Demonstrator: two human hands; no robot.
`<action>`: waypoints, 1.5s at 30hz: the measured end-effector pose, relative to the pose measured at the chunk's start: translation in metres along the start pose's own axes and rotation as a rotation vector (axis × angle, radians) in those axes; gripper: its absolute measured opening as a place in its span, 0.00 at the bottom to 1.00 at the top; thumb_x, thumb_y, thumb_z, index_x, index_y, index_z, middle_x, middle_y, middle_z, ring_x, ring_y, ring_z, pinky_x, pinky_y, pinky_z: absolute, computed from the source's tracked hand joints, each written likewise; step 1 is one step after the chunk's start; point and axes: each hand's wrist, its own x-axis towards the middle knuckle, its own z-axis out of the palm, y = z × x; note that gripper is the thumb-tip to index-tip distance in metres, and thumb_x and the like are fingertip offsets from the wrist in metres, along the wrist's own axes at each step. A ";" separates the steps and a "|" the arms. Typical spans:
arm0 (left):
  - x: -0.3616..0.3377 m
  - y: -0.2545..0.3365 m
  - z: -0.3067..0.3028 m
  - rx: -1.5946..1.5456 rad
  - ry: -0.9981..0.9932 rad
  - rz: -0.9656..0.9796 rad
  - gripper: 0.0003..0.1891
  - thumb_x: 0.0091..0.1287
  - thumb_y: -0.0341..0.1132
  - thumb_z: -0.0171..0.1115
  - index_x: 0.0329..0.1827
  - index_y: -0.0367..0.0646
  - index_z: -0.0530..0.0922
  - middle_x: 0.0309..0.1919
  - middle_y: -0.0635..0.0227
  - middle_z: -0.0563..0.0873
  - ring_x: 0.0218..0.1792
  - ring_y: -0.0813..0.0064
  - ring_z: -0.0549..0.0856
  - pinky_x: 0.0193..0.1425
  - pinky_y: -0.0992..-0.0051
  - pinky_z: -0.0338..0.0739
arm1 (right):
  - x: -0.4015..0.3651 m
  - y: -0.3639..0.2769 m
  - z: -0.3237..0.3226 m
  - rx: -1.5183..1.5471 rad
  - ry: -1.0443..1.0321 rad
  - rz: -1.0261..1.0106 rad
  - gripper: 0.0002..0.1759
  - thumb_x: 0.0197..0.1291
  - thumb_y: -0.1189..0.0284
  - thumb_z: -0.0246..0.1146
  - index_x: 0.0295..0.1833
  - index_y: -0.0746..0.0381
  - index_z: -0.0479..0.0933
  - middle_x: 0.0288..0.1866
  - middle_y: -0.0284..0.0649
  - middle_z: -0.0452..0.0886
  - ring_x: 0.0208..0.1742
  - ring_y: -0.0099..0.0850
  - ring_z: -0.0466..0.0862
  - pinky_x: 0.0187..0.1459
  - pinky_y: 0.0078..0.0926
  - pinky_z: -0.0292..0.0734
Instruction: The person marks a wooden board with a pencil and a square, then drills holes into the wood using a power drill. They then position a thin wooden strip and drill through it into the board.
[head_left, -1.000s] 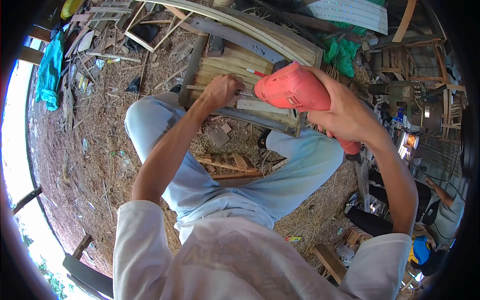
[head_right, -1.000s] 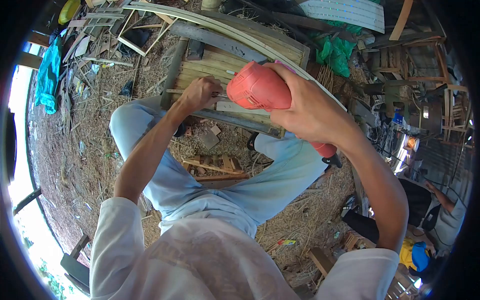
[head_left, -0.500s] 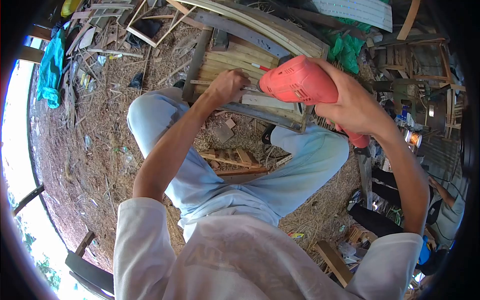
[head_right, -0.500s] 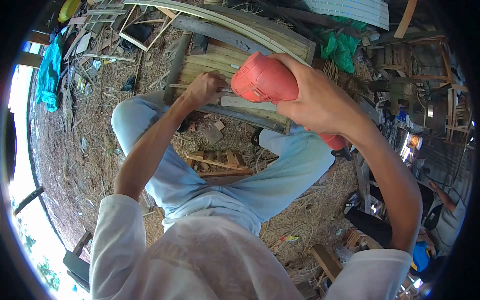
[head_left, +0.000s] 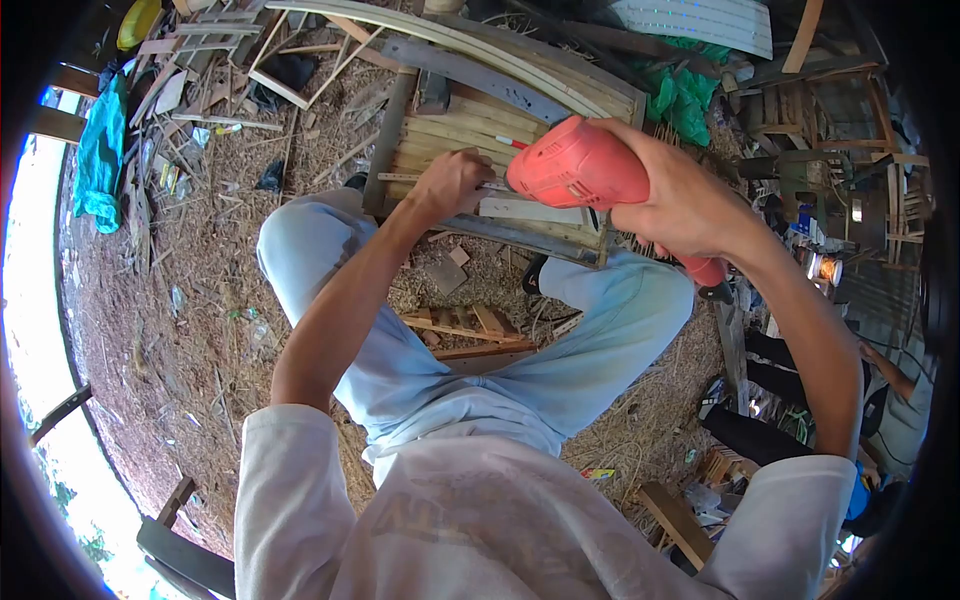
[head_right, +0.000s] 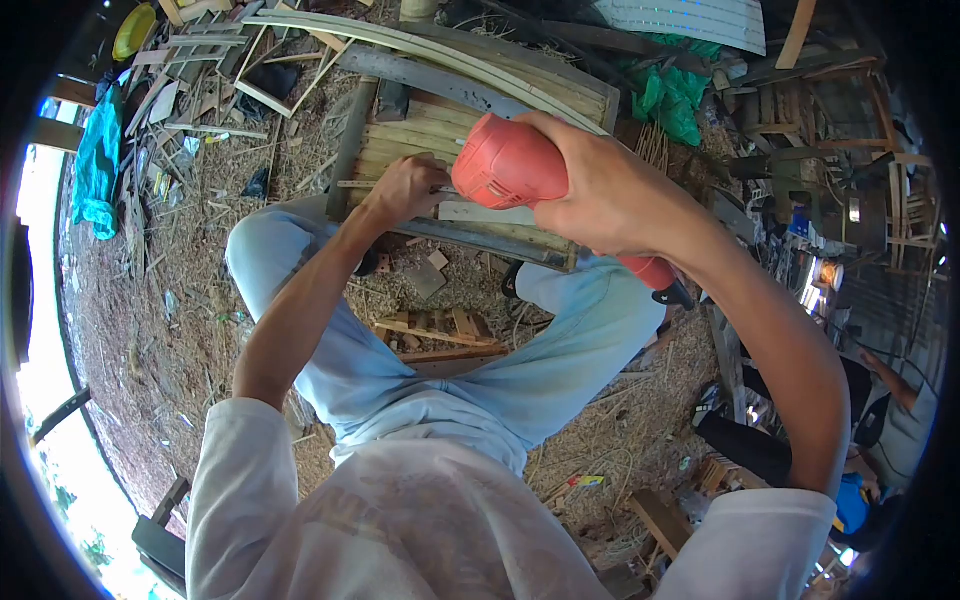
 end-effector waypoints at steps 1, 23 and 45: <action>0.000 0.001 0.000 0.003 0.000 0.006 0.09 0.53 0.33 0.66 0.36 0.42 0.87 0.41 0.61 0.88 0.46 0.59 0.85 0.51 0.63 0.82 | 0.000 0.000 0.000 0.002 -0.013 0.027 0.44 0.48 0.80 0.60 0.75 0.58 0.60 0.37 0.41 0.80 0.21 0.25 0.79 0.22 0.27 0.76; 0.001 0.004 -0.006 0.031 -0.047 0.002 0.10 0.51 0.31 0.67 0.37 0.42 0.86 0.41 0.60 0.87 0.45 0.57 0.85 0.50 0.62 0.82 | 0.000 0.017 0.008 0.097 0.035 -0.022 0.38 0.48 0.76 0.61 0.70 0.56 0.64 0.28 0.40 0.79 0.17 0.26 0.77 0.18 0.28 0.72; 0.001 0.001 -0.003 0.008 0.014 0.054 0.09 0.51 0.32 0.71 0.33 0.38 0.85 0.36 0.59 0.86 0.41 0.56 0.85 0.47 0.61 0.81 | 0.001 0.010 0.006 0.039 -0.008 0.049 0.45 0.47 0.82 0.60 0.75 0.58 0.59 0.43 0.42 0.81 0.25 0.26 0.80 0.23 0.28 0.78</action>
